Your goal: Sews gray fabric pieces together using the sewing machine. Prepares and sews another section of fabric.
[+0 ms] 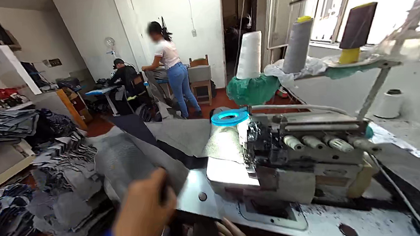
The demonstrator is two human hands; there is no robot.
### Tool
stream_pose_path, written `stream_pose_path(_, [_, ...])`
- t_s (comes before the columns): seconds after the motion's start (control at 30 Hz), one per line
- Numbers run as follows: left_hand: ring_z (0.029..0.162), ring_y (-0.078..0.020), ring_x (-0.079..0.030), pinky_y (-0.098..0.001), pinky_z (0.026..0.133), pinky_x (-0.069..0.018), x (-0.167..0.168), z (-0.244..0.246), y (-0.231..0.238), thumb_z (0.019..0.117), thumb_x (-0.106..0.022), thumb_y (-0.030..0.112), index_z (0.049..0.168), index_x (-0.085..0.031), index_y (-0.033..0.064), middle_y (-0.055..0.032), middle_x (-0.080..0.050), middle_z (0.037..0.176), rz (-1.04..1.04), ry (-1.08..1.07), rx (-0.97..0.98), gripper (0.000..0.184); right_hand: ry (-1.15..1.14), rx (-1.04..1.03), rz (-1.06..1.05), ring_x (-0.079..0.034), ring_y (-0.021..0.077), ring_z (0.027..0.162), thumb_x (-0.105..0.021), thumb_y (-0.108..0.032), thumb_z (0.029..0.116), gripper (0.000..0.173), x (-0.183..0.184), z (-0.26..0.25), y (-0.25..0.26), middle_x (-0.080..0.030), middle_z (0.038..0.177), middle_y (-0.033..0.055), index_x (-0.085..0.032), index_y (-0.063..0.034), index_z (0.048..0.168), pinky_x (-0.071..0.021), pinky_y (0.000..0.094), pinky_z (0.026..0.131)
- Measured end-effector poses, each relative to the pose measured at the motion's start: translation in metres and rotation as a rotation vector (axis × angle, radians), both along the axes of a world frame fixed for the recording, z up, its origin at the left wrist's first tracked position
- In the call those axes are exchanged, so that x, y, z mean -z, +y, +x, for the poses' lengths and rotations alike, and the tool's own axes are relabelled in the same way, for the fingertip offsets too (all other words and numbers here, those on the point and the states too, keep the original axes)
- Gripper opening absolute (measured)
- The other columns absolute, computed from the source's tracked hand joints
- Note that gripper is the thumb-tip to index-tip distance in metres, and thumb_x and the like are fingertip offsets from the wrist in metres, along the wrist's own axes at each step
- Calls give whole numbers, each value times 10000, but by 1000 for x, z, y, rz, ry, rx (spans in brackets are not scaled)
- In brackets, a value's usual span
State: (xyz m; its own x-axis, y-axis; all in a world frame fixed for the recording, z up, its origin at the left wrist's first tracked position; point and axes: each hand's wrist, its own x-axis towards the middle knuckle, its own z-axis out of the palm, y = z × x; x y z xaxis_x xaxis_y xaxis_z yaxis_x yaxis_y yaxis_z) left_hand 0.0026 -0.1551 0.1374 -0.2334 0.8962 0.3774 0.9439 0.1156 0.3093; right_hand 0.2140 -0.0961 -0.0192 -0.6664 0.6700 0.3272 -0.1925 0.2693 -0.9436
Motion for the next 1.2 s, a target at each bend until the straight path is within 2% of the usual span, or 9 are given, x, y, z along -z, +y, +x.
stream_pose_path(0.13, [945, -387, -724, -541, 823, -585, 62, 73, 55, 941, -626, 85, 1010, -718, -36, -217, -728, 964, -16, -61, 153, 167, 189, 115, -417, -608, 50, 1160, -394, -362, 1078, 620, -13, -38, 3, -606, 1301, 128, -358, 126, 1460, -512, 271, 1020])
stream_pose_path(0.23, [1110, -415, -684, -538, 996, -536, 86, 55, 89, 966, -603, 70, 1052, -760, -10, -241, -717, 1146, 39, -70, 323, 197, 256, 413, -436, -693, 61, 832, -363, -109, 1089, 338, -21, -46, 37, -706, 881, 33, -655, 55, 1046, -595, 277, 793])
stream_pose_path(0.43, [1021, -372, -710, -542, 909, -555, 75, 19, 117, 1060, -536, 257, 1229, -680, 23, -204, -723, 1068, -233, 211, 442, 322, 121, 295, -502, -686, 190, 1058, -528, -196, 1033, 515, -1, -83, 15, -632, 1258, 194, -422, 88, 1448, -603, 380, 887])
stream_pose_path(0.57, [938, -377, -704, -583, 848, -539, 40, 6, 146, 1075, -527, 270, 1174, -689, 17, -197, -710, 959, -428, 239, 539, 317, -38, 288, -384, -588, 75, 662, -502, -130, 1055, 261, 6, -102, 5, -590, 720, 37, -639, 36, 907, -518, 280, 656])
stream_pose_path(0.7, [923, -396, -689, -629, 830, -514, 48, -1, 156, 1038, -534, 499, 946, -706, 0, -204, -696, 891, -573, 185, 282, 536, -185, 157, -207, -710, 220, 771, -525, -40, 1007, 262, 18, -50, -29, -716, 824, 213, -690, 162, 989, -575, 382, 795])
stream_pose_path(0.77, [767, -355, -711, -563, 682, -553, 89, -8, 143, 982, -650, 389, 795, -697, 19, -160, -679, 745, -76, 256, 301, 417, -217, 178, -232, -696, 167, 739, -518, -41, 1001, 258, 25, -16, -25, -702, 807, 179, -681, 156, 966, -579, 341, 761])
stream_pose_path(0.97, [968, -283, -753, -443, 844, -609, 135, 9, 133, 946, -541, 40, 1009, -793, 59, -100, -780, 1011, 464, 330, 480, 261, -437, 449, 113, -725, 146, 764, -603, -139, 993, 199, 8, 110, 44, -742, 863, 82, -729, 8, 1038, -617, 350, 744])
stream_pose_path(1.1, [1025, -314, -714, -526, 940, -545, 139, 1, 153, 1017, -515, 342, 1001, -781, 59, -123, -753, 1030, 403, 155, 554, 389, -843, 1021, 453, -702, 312, 753, -612, -132, 987, 187, -27, 209, 109, -710, 834, 148, -732, -6, 1057, -576, 530, 696])
stream_pose_path(1.2, [906, -331, -680, -522, 773, -544, 134, -11, 169, 982, -465, 554, 1029, -753, 77, -129, -712, 991, 303, 158, 622, 559, -1307, 1039, 206, -590, 521, 1140, -613, -76, 994, 288, -47, 245, 123, -640, 1197, 300, -656, 40, 1255, -486, 663, 932])
